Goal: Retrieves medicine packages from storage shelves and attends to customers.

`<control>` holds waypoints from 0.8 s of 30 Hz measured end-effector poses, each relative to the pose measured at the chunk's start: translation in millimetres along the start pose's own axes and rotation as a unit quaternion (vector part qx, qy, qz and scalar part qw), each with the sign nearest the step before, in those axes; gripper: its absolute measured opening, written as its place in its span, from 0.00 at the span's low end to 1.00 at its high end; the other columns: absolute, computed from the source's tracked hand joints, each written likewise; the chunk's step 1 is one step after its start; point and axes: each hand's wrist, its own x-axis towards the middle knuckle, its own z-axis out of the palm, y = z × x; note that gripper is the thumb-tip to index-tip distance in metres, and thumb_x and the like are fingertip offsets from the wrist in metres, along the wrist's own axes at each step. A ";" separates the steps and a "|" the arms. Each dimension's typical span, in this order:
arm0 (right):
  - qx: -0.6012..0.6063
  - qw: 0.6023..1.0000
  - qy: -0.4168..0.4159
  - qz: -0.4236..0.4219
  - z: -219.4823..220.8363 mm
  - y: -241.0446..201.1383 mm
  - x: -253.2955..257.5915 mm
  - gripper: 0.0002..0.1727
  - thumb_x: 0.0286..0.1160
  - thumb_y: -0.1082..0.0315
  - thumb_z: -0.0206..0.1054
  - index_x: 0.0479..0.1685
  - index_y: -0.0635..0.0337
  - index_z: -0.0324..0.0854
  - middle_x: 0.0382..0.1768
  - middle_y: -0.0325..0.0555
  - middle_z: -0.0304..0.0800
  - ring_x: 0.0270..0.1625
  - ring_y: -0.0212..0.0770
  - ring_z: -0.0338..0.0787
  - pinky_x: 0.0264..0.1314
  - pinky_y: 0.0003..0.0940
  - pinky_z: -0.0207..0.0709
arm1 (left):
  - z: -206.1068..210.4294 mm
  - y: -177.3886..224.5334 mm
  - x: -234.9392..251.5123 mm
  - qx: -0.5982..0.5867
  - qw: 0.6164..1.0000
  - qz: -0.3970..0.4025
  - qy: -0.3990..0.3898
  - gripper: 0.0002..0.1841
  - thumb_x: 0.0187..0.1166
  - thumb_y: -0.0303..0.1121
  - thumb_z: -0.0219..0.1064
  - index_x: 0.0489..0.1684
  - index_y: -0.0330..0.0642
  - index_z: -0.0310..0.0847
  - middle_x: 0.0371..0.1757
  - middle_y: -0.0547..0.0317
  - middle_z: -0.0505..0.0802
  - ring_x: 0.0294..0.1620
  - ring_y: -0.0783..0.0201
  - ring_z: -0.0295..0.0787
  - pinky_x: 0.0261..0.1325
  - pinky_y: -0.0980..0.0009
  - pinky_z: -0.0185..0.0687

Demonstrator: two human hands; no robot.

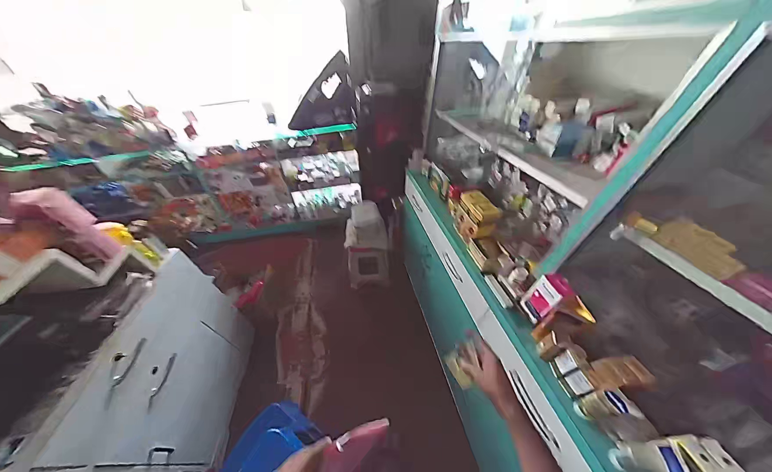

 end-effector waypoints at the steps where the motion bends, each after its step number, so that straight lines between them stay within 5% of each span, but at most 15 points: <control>1: 0.075 0.997 0.020 0.028 1.6 -11.1 23.7 0.44 0.64 0.76 0.74 0.87 0.59 0.62 0.69 0.60 0.84 0.60 0.51 0.91 0.61 0.50 0.87 | 3.3 -6.8 21.5 -0.001 1.000 0.000 0.002 0.14 0.84 0.26 0.60 0.55 0.37 0.93 0.51 0.47 0.97 0.54 0.50 0.96 0.64 0.46 0.88; 5: 0.340 0.934 0.066 0.090 2.9 -41.9 135.6 0.42 0.67 0.85 0.67 0.87 0.56 0.62 0.66 0.56 0.85 0.57 0.45 0.92 0.56 0.42 0.89 | 15.4 -26.7 131.1 -0.008 0.999 0.041 0.033 0.13 0.82 0.27 0.61 0.52 0.34 0.93 0.47 0.47 0.98 0.48 0.56 0.98 0.59 0.54 0.91; 8: 0.420 0.899 0.074 0.099 11.3 -38.6 206.8 0.36 0.69 0.87 0.64 0.81 0.60 0.68 0.58 0.53 0.89 0.51 0.44 0.92 0.52 0.42 0.90 | 17.1 -31.7 213.4 -0.015 0.998 0.059 0.034 0.13 0.82 0.28 0.62 0.52 0.34 0.93 0.48 0.49 0.98 0.49 0.60 0.98 0.61 0.60 0.90; 11: 0.273 0.950 0.069 0.135 31.5 -0.2 265.7 0.34 0.66 0.84 0.70 0.78 0.63 0.72 0.66 0.53 0.86 0.60 0.42 0.90 0.60 0.39 0.87 | 16.7 -31.2 292.5 -0.033 0.997 0.068 0.033 0.13 0.82 0.27 0.63 0.52 0.33 0.93 0.49 0.48 0.98 0.52 0.62 0.97 0.64 0.64 0.89; 13: 0.047 0.988 0.012 0.149 44.5 45.5 310.3 0.39 0.64 0.78 0.73 0.83 0.60 0.70 0.71 0.60 0.83 0.68 0.53 0.86 0.70 0.50 0.80 | 23.0 -38.8 341.7 -0.049 0.995 0.073 0.038 0.12 0.82 0.26 0.63 0.51 0.31 0.92 0.49 0.48 0.98 0.52 0.64 0.97 0.64 0.66 0.88; 16: -0.163 0.965 -0.017 0.204 57.8 95.2 376.6 0.47 0.69 0.69 0.72 0.94 0.53 0.54 0.75 0.66 0.79 0.74 0.65 0.82 0.76 0.64 0.73 | 43.7 -65.1 411.8 -0.047 0.995 0.080 0.044 0.12 0.81 0.26 0.63 0.50 0.30 0.93 0.46 0.47 0.98 0.49 0.66 0.97 0.62 0.68 0.89; 18: -0.219 0.928 -0.016 0.300 54.5 104.1 412.2 0.48 0.72 0.63 0.71 0.95 0.55 0.48 0.71 0.68 0.81 0.71 0.67 0.83 0.71 0.68 0.74 | 52.9 -70.8 457.0 -0.051 0.996 0.065 0.033 0.13 0.80 0.25 0.63 0.51 0.29 0.92 0.47 0.46 0.98 0.50 0.65 0.97 0.63 0.68 0.88; 21: -0.186 0.892 -0.039 0.409 61.1 119.8 442.3 0.45 0.68 0.61 0.75 0.85 0.68 0.58 0.68 0.72 0.81 0.69 0.68 0.84 0.69 0.67 0.76 | 49.7 -69.0 524.5 -0.115 0.992 0.042 0.030 0.11 0.80 0.24 0.65 0.50 0.28 0.91 0.46 0.51 0.98 0.49 0.74 0.95 0.61 0.75 0.88; 24: -0.189 0.877 -0.062 0.438 62.9 121.6 454.1 0.43 0.66 0.64 0.74 0.83 0.67 0.59 0.65 0.72 0.83 0.66 0.68 0.86 0.65 0.67 0.78 | 56.2 -74.1 592.9 -0.216 0.976 0.019 0.023 0.09 0.79 0.22 0.65 0.50 0.28 0.89 0.44 0.63 0.97 0.45 0.81 0.92 0.56 0.78 0.90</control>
